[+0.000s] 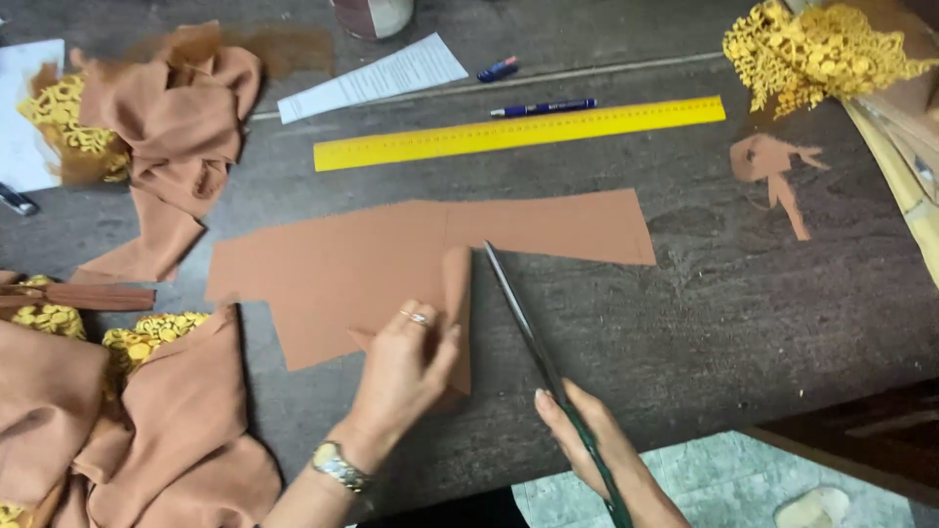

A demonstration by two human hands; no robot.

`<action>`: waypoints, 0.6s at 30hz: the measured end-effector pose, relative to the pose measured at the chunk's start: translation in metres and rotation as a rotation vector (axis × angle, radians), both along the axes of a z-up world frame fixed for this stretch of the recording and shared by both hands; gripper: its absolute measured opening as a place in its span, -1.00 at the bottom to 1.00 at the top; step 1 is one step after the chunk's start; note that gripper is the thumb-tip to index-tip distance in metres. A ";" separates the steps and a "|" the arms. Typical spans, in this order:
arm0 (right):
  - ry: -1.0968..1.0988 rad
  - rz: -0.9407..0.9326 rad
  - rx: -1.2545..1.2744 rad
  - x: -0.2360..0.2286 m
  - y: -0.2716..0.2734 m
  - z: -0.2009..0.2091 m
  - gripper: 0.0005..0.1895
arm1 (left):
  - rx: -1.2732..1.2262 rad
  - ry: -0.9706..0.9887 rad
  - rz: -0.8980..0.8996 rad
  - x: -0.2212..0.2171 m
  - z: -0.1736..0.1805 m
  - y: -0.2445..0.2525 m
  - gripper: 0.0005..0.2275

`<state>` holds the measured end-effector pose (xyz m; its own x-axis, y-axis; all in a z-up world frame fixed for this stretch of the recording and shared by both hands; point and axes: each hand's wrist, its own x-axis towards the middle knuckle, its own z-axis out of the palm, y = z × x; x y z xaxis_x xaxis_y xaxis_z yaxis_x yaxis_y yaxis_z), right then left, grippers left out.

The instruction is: The person uses a pair of scissors to cut a piece of light brown fabric on a dark wooden table. They carefully follow a pre-drawn outline on the fabric, cutting along the marked lines to separate a specific shape from the larger piece.

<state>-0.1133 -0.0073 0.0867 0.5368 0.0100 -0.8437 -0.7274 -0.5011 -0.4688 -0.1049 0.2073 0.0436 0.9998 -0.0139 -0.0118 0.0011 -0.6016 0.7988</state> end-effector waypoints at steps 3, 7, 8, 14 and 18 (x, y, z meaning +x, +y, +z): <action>-0.001 -0.044 0.112 -0.013 0.007 -0.008 -0.65 | 0.042 -0.037 0.008 -0.007 0.000 0.018 -0.81; -0.035 -0.100 0.241 -0.020 0.023 -0.017 -0.56 | 0.052 -0.060 -0.007 -0.011 -0.003 0.042 -0.75; -0.028 -0.095 0.259 -0.021 0.028 -0.019 -0.56 | 0.053 -0.018 -0.011 -0.010 -0.003 0.049 -0.75; -0.054 -0.279 0.204 -0.031 0.059 -0.027 -0.59 | 0.053 0.037 -0.189 -0.002 -0.011 0.077 -0.76; -0.256 -0.217 0.223 -0.042 0.080 -0.025 -0.51 | -0.073 -0.069 -0.281 0.007 -0.017 0.095 -0.77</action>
